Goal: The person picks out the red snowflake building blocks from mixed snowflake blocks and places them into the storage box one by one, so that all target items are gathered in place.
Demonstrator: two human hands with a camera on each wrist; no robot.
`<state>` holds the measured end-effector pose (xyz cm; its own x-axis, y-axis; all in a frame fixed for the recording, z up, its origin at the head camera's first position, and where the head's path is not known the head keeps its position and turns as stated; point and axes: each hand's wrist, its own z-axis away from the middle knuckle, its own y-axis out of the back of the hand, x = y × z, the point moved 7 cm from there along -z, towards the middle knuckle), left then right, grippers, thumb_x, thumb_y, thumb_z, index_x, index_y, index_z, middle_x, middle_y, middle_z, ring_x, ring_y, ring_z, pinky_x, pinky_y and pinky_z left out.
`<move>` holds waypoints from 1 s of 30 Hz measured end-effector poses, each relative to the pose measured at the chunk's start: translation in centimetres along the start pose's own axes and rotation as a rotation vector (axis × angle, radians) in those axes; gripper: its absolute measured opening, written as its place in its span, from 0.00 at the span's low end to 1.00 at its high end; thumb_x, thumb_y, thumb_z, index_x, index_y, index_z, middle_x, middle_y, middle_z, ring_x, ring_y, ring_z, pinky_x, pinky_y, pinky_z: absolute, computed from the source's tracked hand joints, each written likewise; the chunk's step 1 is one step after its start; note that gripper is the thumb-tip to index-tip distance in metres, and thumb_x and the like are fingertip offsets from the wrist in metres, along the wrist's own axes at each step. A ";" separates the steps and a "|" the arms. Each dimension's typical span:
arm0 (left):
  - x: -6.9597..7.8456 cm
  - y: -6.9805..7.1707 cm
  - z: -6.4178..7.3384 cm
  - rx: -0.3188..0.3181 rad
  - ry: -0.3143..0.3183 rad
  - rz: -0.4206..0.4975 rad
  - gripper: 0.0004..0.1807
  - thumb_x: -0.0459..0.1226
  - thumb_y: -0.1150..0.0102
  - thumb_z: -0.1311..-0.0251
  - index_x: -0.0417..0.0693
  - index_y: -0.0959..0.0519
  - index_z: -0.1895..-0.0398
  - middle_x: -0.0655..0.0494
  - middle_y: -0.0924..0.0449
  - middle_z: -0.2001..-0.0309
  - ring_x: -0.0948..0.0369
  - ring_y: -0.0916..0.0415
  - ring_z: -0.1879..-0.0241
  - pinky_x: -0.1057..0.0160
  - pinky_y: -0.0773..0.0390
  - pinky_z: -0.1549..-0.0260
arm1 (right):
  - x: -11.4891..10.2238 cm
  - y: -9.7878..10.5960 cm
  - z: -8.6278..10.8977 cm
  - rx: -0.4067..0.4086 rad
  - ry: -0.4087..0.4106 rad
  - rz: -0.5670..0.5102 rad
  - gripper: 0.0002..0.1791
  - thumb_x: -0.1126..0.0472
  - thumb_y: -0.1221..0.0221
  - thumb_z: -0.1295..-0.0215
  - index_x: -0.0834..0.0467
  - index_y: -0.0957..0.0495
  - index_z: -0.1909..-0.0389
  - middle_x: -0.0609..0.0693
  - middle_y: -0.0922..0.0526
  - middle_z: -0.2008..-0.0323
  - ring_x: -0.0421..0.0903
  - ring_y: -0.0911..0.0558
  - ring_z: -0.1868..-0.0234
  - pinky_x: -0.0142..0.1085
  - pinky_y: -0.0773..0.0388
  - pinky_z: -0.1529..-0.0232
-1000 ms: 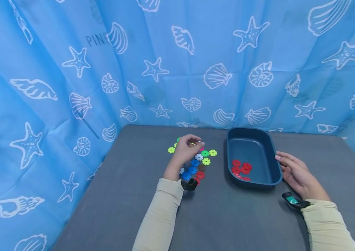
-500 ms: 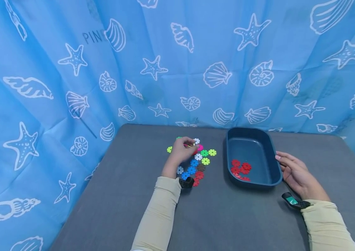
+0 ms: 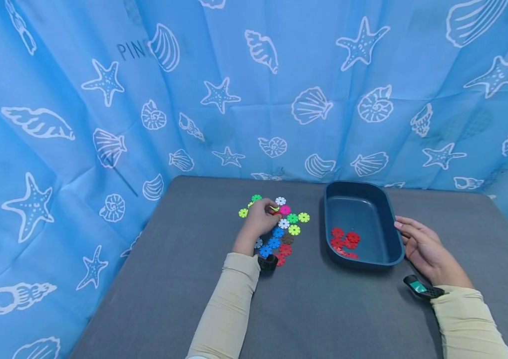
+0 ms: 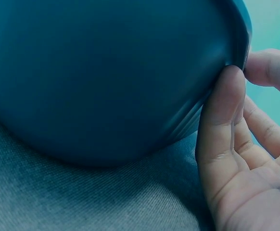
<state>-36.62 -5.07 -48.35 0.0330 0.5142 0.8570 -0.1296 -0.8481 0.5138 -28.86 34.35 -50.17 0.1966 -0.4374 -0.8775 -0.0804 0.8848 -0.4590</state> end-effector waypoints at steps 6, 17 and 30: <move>-0.1 0.1 0.1 0.015 0.005 -0.017 0.16 0.34 0.33 0.31 0.41 0.17 0.42 0.42 0.17 0.48 0.52 0.18 0.55 0.51 0.16 0.55 | 0.0 0.1 -0.1 0.008 -0.004 0.006 0.11 0.63 0.47 0.17 0.50 0.17 0.47 0.45 0.10 0.55 0.40 0.12 0.57 0.36 0.12 0.59; 0.3 -0.2 0.1 0.029 -0.040 -0.057 0.15 0.34 0.32 0.31 0.38 0.17 0.45 0.41 0.16 0.49 0.50 0.18 0.55 0.50 0.15 0.54 | 0.1 0.1 0.0 0.011 -0.003 0.002 0.12 0.63 0.47 0.17 0.50 0.16 0.47 0.45 0.10 0.54 0.41 0.12 0.57 0.36 0.12 0.59; 0.6 -0.5 0.2 0.062 -0.025 -0.123 0.13 0.32 0.33 0.31 0.40 0.16 0.46 0.44 0.15 0.51 0.53 0.17 0.56 0.56 0.15 0.57 | 0.0 0.0 0.0 0.012 0.003 0.001 0.12 0.63 0.47 0.17 0.50 0.16 0.48 0.45 0.10 0.55 0.41 0.11 0.57 0.36 0.12 0.59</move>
<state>-36.39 -4.41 -48.09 0.0693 0.6123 0.7876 -0.0620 -0.7853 0.6160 -28.83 34.32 -50.19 0.1931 -0.4367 -0.8786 -0.0690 0.8872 -0.4562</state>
